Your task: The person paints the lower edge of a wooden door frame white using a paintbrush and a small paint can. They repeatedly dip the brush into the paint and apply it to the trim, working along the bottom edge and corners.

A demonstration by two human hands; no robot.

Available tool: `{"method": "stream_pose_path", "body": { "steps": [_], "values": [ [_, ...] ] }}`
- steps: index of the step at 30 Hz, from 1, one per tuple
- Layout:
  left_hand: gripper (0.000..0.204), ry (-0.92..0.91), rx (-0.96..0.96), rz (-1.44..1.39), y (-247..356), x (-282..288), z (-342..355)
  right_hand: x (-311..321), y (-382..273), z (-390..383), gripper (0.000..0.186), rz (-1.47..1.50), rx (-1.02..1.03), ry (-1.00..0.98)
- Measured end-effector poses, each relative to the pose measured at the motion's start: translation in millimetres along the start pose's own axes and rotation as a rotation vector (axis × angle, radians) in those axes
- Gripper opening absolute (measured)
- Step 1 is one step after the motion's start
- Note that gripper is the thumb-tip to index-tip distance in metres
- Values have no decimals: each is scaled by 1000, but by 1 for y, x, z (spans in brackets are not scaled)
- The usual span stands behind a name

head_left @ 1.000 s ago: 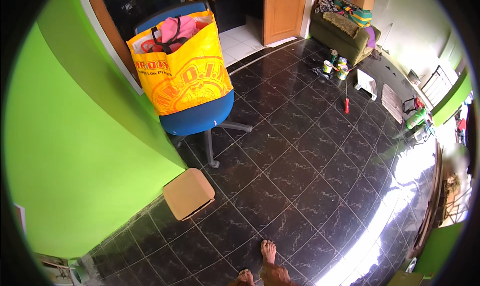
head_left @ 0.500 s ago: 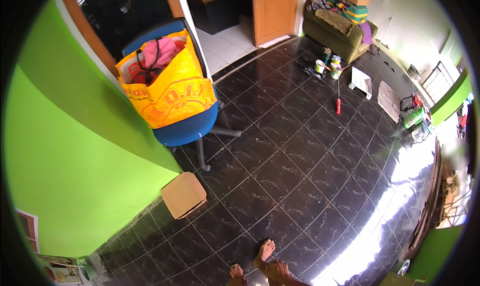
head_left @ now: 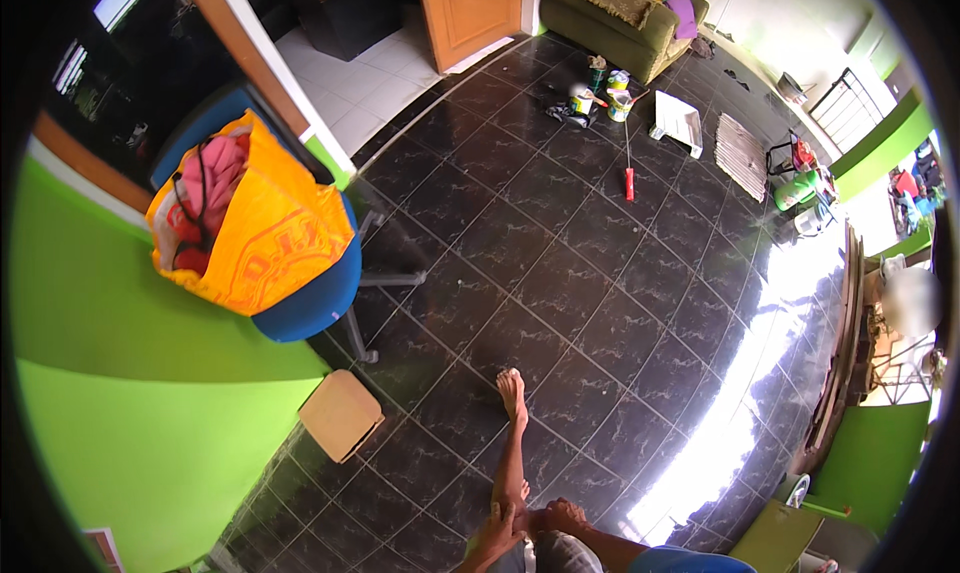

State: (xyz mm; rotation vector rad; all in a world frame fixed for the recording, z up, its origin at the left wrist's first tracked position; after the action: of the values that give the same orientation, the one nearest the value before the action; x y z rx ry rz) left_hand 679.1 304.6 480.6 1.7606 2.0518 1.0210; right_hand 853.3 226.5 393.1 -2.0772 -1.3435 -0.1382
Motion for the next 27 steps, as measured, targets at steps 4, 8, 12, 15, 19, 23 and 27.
{"method": "stream_pose_path", "body": {
  "steps": [4, 8, 12, 15, 19, 23, 27],
  "values": [
    [96, 208, -50, 281, 17, 47, 50, 73, 30, 32, 37, 411, -333, -4],
    [94, 234, 53, 326, 60, 138, 99, 134, 69, 65, 37, 476, -457, 5],
    [90, 116, 113, 184, 77, 204, 156, 227, 103, 128, 33, 407, -352, 227],
    [82, 40, 192, 180, 87, 230, 184, 295, 123, 171, 30, 307, -200, 242],
    [66, 14, 158, 276, 102, 267, 223, 396, 143, 201, 30, 501, -346, 391],
    [48, 100, 46, 348, 79, 274, 287, 469, 164, 220, 30, 130, -263, 356],
    [36, 212, -34, 371, 94, 345, 342, 527, 195, 248, 28, 630, -347, 318]
  ]
}}
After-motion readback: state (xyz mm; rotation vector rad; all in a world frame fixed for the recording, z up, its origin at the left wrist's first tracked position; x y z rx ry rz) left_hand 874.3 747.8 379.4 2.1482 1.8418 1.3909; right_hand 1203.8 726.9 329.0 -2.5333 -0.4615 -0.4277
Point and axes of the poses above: each hand's wrist, its own z-axis towards the middle knuckle, its own x-axis out of the back of the hand, y = z × x, the point moved 7 cm from there along z, towards the middle knuckle, and after that the axes turned 9 degrees about -y, right-handed, at the moved point
